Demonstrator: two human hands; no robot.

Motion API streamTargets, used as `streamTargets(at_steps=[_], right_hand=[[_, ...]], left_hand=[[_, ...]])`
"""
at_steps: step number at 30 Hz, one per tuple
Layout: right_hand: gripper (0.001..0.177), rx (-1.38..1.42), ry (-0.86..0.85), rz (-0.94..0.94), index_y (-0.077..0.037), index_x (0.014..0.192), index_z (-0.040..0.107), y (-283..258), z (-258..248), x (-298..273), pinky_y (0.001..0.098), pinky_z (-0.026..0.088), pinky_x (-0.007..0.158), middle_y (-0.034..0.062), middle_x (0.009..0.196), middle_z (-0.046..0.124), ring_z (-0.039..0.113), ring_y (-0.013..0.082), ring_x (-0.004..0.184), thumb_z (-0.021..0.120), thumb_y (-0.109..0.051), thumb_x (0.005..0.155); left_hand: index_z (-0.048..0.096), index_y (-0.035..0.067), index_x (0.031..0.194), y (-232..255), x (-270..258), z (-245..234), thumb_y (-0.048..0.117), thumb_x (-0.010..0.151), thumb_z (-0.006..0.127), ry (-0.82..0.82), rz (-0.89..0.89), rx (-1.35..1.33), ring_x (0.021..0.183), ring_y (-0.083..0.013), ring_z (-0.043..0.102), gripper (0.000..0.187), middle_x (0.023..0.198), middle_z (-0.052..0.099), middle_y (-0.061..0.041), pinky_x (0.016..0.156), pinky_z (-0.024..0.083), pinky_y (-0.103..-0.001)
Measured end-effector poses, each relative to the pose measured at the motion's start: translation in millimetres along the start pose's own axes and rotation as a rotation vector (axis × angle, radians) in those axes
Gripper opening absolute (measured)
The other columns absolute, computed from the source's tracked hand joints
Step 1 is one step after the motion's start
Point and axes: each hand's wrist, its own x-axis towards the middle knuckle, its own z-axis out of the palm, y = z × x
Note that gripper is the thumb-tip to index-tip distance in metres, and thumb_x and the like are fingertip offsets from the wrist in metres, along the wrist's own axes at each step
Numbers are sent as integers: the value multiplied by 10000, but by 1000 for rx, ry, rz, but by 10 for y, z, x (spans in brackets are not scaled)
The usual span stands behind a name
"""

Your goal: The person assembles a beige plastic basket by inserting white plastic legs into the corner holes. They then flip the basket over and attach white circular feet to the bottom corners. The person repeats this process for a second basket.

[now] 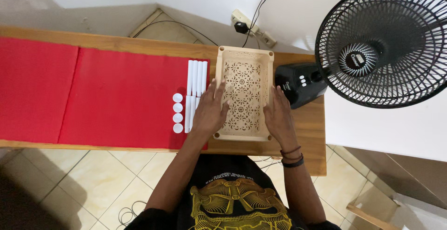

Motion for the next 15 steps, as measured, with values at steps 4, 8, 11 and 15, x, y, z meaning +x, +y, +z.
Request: streamTargets(at_steps=[4,8,11,15], right_hand=[[624,-89,14,-47,-7,1567,396,-155,-97,60,511,316,1215,267,1632,355,335,425,1510,604,-209,1014],[628,-161,44,-104,5,1564,401,-336,-238,155,527,317,1211,282,1626,354,325,440,1509,611,-218,1017],[618,-202,97,-165,4,1552,415,-478,-363,220,524,321,1215,274,1624,358,333,426,1518,614,-222,1012],[577,-151,141,-130,-18,1528,473,-671,-476,253,513,326,1207,237,1615,401,358,398,1512,622,-230,1013]], left_hand=[[283,21,1581,109,58,-96,314,1036,525,-33,41,82,1483,-421,307,664,1595,282,-318,1223,209,-533],[331,2,1568,249,75,-266,272,998,575,10,96,90,1485,-419,331,676,1577,325,-306,1239,227,-530],[355,2,1560,346,90,-390,268,1002,581,59,131,86,1481,-418,354,658,1571,353,-294,1250,225,-533],[369,1,1550,417,116,-512,308,1020,560,111,163,109,1480,-416,362,641,1574,356,-294,1246,211,-543]])
